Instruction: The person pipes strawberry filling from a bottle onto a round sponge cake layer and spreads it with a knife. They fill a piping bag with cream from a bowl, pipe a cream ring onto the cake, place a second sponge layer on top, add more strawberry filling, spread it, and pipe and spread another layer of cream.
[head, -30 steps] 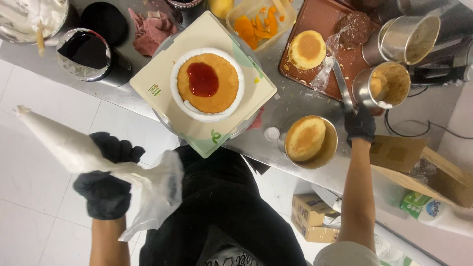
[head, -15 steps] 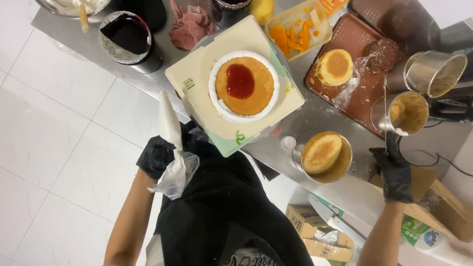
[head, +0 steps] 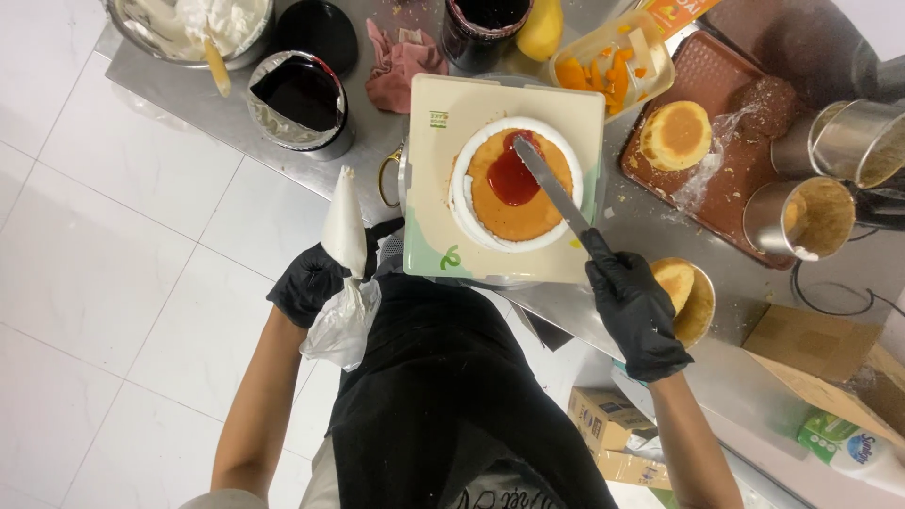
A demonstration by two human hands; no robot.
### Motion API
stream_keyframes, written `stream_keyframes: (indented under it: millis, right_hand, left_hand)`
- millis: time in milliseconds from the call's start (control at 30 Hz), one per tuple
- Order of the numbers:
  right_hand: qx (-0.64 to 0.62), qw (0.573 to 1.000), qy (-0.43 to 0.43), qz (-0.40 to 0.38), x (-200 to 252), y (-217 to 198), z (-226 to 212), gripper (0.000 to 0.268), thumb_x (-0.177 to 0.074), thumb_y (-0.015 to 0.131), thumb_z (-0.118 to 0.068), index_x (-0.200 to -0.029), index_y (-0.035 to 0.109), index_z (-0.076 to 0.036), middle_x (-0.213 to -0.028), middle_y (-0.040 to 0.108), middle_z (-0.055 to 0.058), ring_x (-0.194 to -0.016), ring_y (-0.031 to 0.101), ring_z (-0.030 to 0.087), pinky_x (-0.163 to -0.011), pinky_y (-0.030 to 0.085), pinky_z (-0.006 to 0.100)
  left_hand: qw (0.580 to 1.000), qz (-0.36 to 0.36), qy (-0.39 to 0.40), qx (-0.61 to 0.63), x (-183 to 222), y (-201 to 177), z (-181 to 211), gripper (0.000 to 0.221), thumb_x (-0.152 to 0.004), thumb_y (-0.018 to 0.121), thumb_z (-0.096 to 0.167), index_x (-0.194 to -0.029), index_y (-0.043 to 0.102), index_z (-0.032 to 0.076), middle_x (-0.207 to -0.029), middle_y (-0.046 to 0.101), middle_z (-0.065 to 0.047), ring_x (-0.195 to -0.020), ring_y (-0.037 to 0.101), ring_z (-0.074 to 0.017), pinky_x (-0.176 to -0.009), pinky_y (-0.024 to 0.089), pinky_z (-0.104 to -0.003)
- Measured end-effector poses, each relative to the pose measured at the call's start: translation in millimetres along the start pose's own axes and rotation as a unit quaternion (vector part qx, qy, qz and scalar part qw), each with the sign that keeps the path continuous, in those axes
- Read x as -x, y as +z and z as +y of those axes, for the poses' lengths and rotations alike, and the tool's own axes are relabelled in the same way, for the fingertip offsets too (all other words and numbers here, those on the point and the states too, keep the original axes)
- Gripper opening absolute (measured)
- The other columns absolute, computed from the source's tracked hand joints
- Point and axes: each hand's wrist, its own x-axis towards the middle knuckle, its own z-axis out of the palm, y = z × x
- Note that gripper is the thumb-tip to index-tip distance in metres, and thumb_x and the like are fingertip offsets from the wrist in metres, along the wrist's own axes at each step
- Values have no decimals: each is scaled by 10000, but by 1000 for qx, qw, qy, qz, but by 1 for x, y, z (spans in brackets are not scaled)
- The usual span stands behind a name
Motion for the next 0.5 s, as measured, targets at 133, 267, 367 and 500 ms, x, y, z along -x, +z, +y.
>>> stream_keyframes:
  millis: [133, 267, 367, 500]
  right_hand:
    - [6, 999, 36, -15, 9, 14, -11, 439, -981, 663, -184, -1419, 654, -227, -1024, 664, 136, -858, 669, 294, -748, 520, 391]
    - [40, 994, 98, -9, 15, 14, -5, 351, -974, 681, -242, -1322, 689, -199, -1021, 697, 133, -883, 691, 279, -764, 538, 371]
    - [37, 980, 196, 4, 14, 9, -1, 303, -1001, 682, -282, -1282, 688, -170, -969, 720, 114, -858, 704, 252, -764, 544, 353]
    - [2, 997, 52, 51, 4, 14, 5, 396, -1021, 659, -168, -1414, 662, -216, -993, 708, 103, -837, 681, 238, -746, 539, 347]
  left_hand:
    - [977, -66, -95, 182, 2, 36, -151, 524, -1067, 551, 134, -1554, 413, -4, -1528, 537, -136, -1403, 480, -174, -1222, 254, -329]
    - [979, -73, -60, 180, 1, 34, -155, 530, -1051, 556, 124, -1531, 410, -47, -1478, 559, -144, -1342, 515, -171, -1182, 311, -313]
    - [981, -78, -28, 175, -1, 33, -156, 536, -1037, 560, 116, -1510, 408, -84, -1435, 577, -151, -1290, 544, -168, -1147, 361, -300]
    - [982, -89, 20, 166, -2, 32, -153, 548, -1016, 566, 103, -1480, 403, -140, -1370, 605, -161, -1213, 589, -164, -1096, 435, -279]
